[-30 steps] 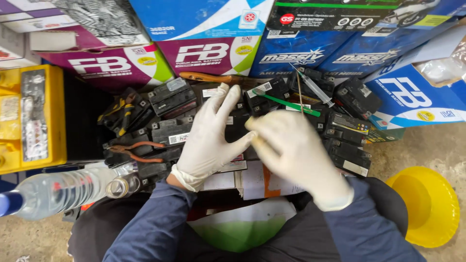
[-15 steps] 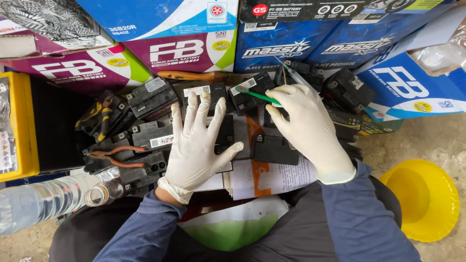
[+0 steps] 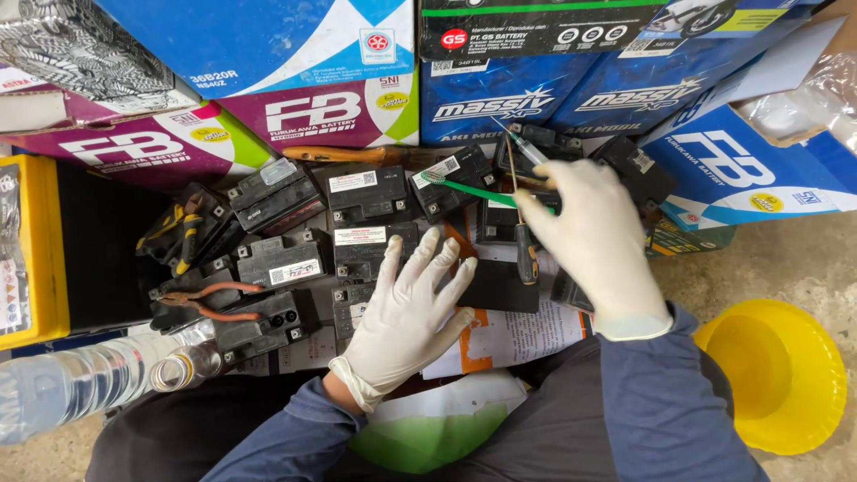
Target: Maintaining small lead-acid batteries by cleaning terminals with a brush and refilling them using a syringe.
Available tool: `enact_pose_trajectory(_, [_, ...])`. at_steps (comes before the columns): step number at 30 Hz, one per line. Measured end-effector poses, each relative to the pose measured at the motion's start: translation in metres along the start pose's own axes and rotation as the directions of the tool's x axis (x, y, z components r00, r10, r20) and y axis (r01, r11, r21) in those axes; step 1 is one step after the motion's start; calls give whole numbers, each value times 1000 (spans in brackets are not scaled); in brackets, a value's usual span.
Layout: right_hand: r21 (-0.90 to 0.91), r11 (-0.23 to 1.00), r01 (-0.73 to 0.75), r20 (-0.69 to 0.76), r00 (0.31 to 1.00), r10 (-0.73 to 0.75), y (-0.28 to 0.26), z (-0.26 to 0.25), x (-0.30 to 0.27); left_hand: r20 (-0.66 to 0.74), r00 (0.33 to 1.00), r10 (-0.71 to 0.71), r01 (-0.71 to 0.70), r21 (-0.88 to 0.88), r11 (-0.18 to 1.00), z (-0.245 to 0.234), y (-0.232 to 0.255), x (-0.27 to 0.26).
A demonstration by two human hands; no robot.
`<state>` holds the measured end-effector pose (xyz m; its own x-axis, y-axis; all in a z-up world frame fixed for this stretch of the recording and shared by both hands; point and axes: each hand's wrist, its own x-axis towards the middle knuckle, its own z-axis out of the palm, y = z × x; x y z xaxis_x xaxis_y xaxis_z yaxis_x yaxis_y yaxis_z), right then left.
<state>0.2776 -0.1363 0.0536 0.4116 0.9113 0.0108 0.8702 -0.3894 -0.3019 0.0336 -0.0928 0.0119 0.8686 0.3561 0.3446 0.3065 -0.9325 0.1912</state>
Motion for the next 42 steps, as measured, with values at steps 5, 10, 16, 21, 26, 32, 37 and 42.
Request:
enact_pose_trajectory(5, [-48,999,4,69,998,-1,-18,17,-4,-18,999,-29,29,0,1000,5,-5,-1])
enact_pose_trajectory(10, [-136,978,155,-87,982,-168,-20,43,2,-42,998,-57,57,15,998,5,-6,4])
enact_pose_trajectory(16, [-280,943,180,-96,972,-214,-14,73,13,-112,968,-224,234,92,968,2,-15,20])
enact_pose_trajectory(21, [-243,947,212,-170,952,-256,-4,89,18,-48,917,-396,391,299,871,14,-36,44])
enact_pose_trajectory(26, [-87,984,154,-175,970,-167,3,91,23,3,905,-426,410,266,873,26,-54,57])
enact_pose_trajectory(32, [159,961,227,-310,935,-169,15,92,32,217,864,-454,385,297,874,47,-64,75])
enact_pose_trajectory(37, [127,973,192,-293,945,-148,23,108,26,228,879,-419,341,312,887,60,-66,86])
enact_pose_trajectory(42, [55,986,155,-311,942,-130,14,106,23,250,885,-394,309,320,896,70,-73,93])
